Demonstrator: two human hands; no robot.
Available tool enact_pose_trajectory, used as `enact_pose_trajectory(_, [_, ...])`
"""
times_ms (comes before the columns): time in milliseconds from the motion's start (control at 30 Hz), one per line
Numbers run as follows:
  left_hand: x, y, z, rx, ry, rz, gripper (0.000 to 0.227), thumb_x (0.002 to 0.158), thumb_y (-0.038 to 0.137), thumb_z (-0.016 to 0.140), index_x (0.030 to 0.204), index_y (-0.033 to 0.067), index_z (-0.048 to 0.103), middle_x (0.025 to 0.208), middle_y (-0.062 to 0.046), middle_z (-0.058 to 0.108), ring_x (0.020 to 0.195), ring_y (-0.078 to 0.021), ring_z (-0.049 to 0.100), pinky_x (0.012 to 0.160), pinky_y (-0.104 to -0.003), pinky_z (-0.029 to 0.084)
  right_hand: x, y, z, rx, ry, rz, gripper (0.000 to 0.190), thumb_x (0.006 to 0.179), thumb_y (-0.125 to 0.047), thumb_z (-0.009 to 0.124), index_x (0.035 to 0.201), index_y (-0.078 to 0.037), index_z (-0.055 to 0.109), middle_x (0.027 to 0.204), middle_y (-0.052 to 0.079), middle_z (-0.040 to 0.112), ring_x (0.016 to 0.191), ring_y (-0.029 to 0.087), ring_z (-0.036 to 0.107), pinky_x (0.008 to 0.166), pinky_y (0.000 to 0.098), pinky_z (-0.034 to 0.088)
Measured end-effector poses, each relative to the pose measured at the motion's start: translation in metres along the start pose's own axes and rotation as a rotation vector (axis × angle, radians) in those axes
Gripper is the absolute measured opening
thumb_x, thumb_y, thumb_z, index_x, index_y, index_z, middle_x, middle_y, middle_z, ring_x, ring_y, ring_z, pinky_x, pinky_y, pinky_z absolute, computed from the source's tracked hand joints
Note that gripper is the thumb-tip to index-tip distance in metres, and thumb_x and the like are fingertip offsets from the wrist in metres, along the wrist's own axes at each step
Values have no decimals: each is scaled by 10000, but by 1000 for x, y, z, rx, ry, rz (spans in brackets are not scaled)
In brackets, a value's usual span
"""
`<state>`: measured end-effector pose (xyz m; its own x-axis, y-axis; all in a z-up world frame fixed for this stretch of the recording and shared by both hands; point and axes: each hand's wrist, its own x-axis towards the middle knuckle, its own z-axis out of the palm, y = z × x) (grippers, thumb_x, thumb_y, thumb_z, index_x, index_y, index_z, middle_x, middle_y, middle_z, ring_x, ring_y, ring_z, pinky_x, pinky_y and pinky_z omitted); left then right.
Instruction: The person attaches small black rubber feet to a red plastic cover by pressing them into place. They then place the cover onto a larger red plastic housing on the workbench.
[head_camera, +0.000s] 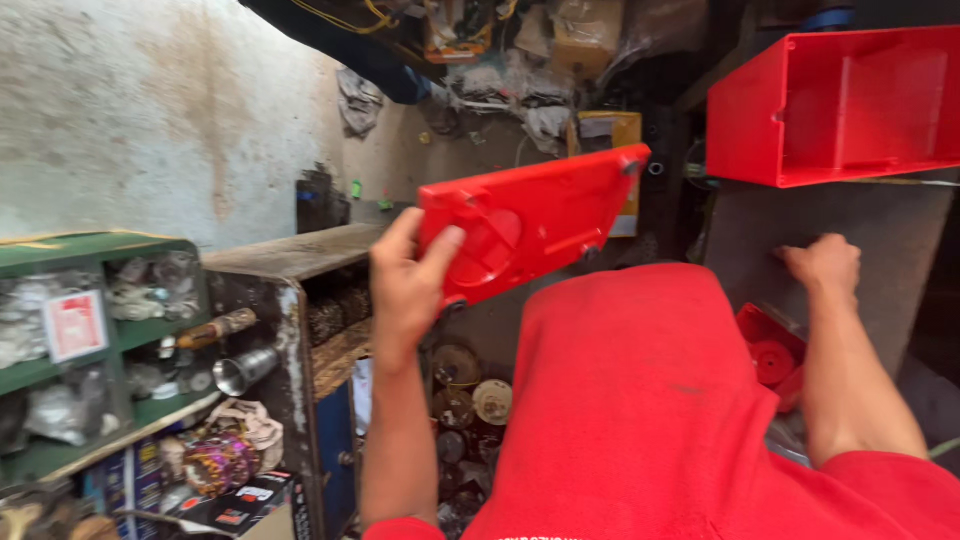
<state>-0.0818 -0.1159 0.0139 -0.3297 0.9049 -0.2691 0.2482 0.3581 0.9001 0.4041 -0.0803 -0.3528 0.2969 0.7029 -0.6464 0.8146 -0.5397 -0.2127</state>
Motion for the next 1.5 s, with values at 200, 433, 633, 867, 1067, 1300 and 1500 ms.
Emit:
enact_pose_trajectory(200, [13, -2, -36, -302, 55, 46, 215, 1015, 31, 669, 1223, -23, 667, 1127, -70, 750, 981, -108, 700, 891, -263, 558, -20, -31, 2, 530, -24, 5, 331, 947, -214, 693, 1007, 109, 728, 797, 166, 730, 614, 212, 703, 593, 332, 565])
enact_pose_trajectory(433, [22, -20, -58, -613, -3, 10, 264, 1033, 8, 659, 1285, -71, 657, 1185, -120, 740, 1041, -153, 711, 970, -289, 566, -39, -50, 12, 996, -98, 38, 390, 1089, -235, 597, 1302, 83, 672, 904, 159, 666, 651, 228, 617, 569, 340, 464])
enact_pose_trajectory(633, [35, -27, -59, -781, -100, -57, 270, 1022, 2, 662, 1282, -68, 652, 1179, -132, 739, 1028, -166, 716, 965, -309, 581, -56, -99, 9, 1532, -310, -85, 282, 1114, -182, 654, 1301, 27, 685, 1052, 136, 702, 818, 213, 676, 704, 331, 540])
enact_pose_trajectory(867, [44, -13, -60, -607, -224, 2, 246, 1015, 0, 694, 1255, -51, 673, 1145, -87, 742, 1003, -123, 700, 936, -271, 563, -98, -84, -11, 1457, 72, -324, 116, 1158, -71, 715, 1255, -8, 718, 1080, 125, 720, 846, 197, 687, 732, 317, 559])
enact_pose_trajectory(1067, [38, 2, -47, -484, -385, 50, 226, 1015, -18, 720, 1236, -40, 680, 1089, -45, 737, 973, -90, 682, 885, -242, 551, -147, -61, -61, 1441, 358, -376, 78, 1174, -47, 623, 1200, 25, 615, 944, 169, 698, 771, 234, 687, 689, 336, 571])
enact_pose_trajectory(1300, [36, 16, -28, -472, -572, 78, 234, 1009, -19, 716, 1237, -53, 674, 1045, -44, 740, 931, -78, 684, 829, -240, 561, -227, -85, -109, 1452, 440, -525, 194, 1231, -158, 609, 1314, 13, 573, 940, 159, 646, 777, 218, 618, 741, 291, 527])
enact_pose_trajectory(1500, [23, 23, -12, -432, -680, 100, 209, 1000, -10, 731, 1197, -66, 686, 1009, -50, 745, 915, -71, 680, 826, -233, 564, -307, -178, -135, 1252, 261, -937, 234, 997, -125, 788, 1207, -56, 711, 1031, 150, 636, 835, 189, 679, 746, 271, 626])
